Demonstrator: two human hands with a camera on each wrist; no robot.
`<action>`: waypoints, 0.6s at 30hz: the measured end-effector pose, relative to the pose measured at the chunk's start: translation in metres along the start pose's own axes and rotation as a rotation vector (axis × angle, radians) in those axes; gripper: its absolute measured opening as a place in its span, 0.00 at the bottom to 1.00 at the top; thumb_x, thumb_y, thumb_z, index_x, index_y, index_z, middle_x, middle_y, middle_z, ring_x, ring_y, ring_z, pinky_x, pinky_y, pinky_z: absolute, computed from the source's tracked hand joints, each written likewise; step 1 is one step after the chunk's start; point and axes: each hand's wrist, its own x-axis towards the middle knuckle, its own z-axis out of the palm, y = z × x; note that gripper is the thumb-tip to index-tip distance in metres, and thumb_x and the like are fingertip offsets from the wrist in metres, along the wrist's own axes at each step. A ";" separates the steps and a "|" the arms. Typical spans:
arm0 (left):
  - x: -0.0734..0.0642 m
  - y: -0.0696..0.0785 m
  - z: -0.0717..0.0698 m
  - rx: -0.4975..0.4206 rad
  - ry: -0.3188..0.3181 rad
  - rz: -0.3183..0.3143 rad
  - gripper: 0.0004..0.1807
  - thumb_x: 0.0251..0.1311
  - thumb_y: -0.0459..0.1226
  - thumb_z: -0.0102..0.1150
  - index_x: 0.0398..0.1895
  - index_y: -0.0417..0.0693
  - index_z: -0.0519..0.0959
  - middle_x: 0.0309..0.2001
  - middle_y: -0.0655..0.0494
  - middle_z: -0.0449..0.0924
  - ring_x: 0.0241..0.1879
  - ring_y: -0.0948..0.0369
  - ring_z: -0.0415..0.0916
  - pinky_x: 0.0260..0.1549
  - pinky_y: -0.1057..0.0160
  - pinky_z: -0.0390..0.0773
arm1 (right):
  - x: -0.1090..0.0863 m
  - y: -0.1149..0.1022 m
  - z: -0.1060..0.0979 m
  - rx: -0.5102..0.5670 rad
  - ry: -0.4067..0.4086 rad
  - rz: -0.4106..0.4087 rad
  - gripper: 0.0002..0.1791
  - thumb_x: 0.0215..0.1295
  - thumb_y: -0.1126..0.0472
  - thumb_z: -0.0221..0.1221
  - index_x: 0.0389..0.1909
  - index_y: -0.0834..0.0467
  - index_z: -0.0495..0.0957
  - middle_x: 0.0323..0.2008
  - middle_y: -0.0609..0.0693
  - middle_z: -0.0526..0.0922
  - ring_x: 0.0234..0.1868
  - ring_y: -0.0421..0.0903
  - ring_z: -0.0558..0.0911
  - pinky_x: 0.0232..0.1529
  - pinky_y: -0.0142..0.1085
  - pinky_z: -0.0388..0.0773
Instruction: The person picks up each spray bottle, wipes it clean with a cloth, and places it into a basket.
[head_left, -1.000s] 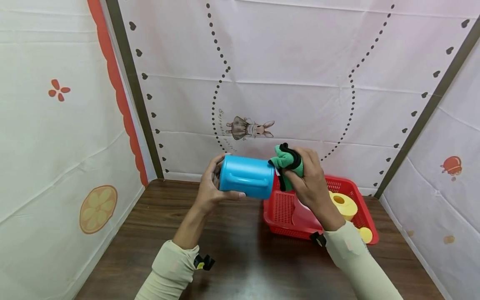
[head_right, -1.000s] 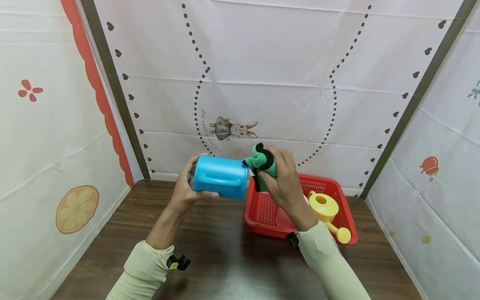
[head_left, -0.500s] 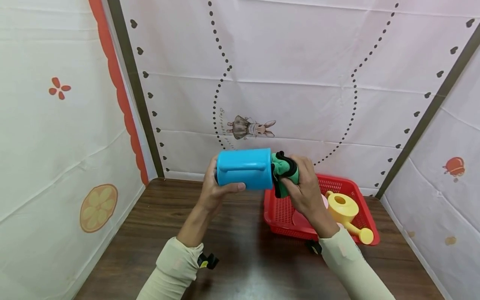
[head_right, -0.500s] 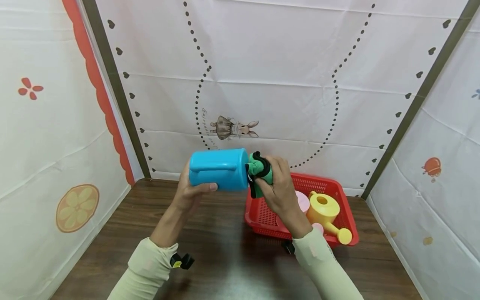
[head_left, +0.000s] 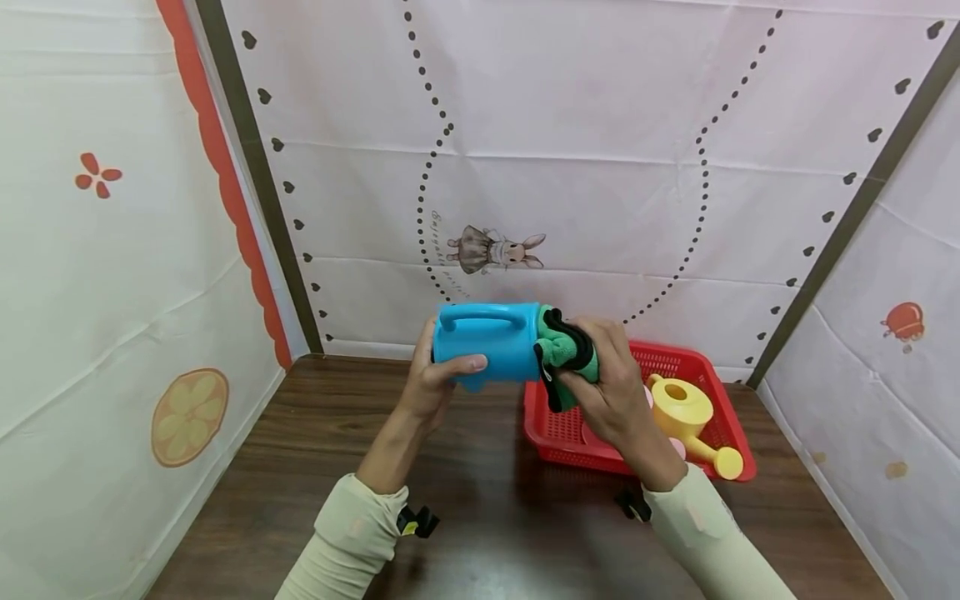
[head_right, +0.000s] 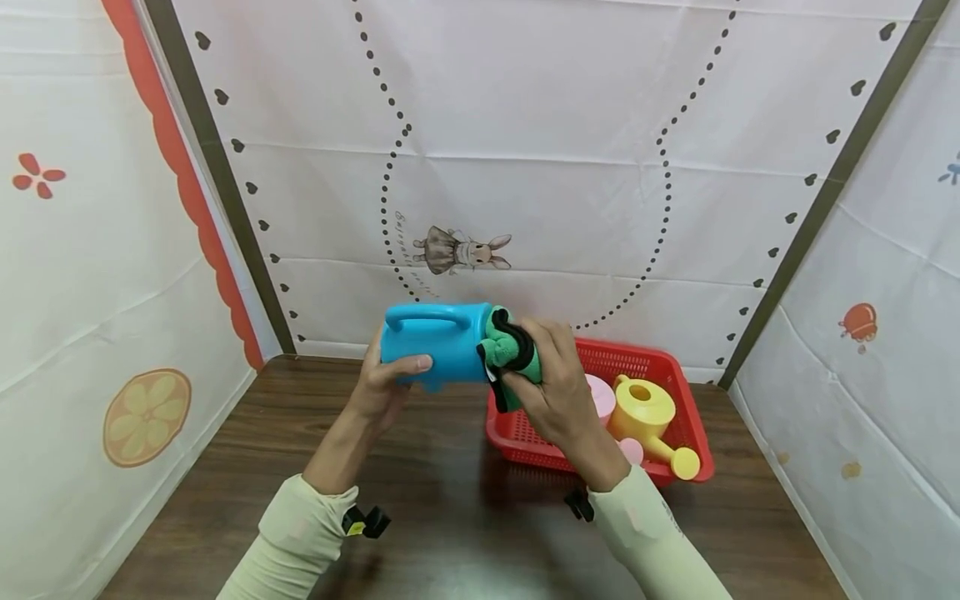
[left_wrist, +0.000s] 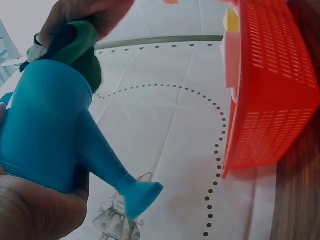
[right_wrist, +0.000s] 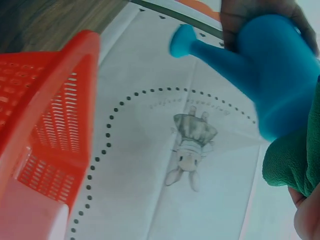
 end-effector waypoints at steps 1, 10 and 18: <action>0.000 0.000 0.000 0.009 -0.009 -0.001 0.48 0.56 0.39 0.69 0.82 0.53 0.60 0.74 0.43 0.71 0.69 0.46 0.73 0.61 0.48 0.83 | 0.001 -0.001 0.000 0.002 0.006 -0.017 0.31 0.84 0.46 0.64 0.70 0.67 0.78 0.60 0.66 0.81 0.62 0.55 0.76 0.64 0.26 0.74; -0.003 -0.004 0.000 0.077 -0.125 -0.021 0.46 0.61 0.44 0.67 0.81 0.61 0.57 0.77 0.39 0.66 0.70 0.42 0.72 0.62 0.45 0.83 | 0.013 -0.005 -0.002 -0.005 0.041 -0.050 0.41 0.84 0.34 0.58 0.68 0.71 0.78 0.59 0.68 0.81 0.61 0.55 0.76 0.66 0.26 0.72; -0.007 -0.001 -0.002 0.091 -0.217 -0.114 0.57 0.61 0.53 0.70 0.85 0.60 0.43 0.81 0.36 0.59 0.75 0.37 0.69 0.66 0.43 0.82 | 0.020 0.000 -0.001 0.016 0.039 0.024 0.26 0.80 0.55 0.66 0.70 0.67 0.79 0.63 0.67 0.82 0.64 0.56 0.77 0.67 0.31 0.74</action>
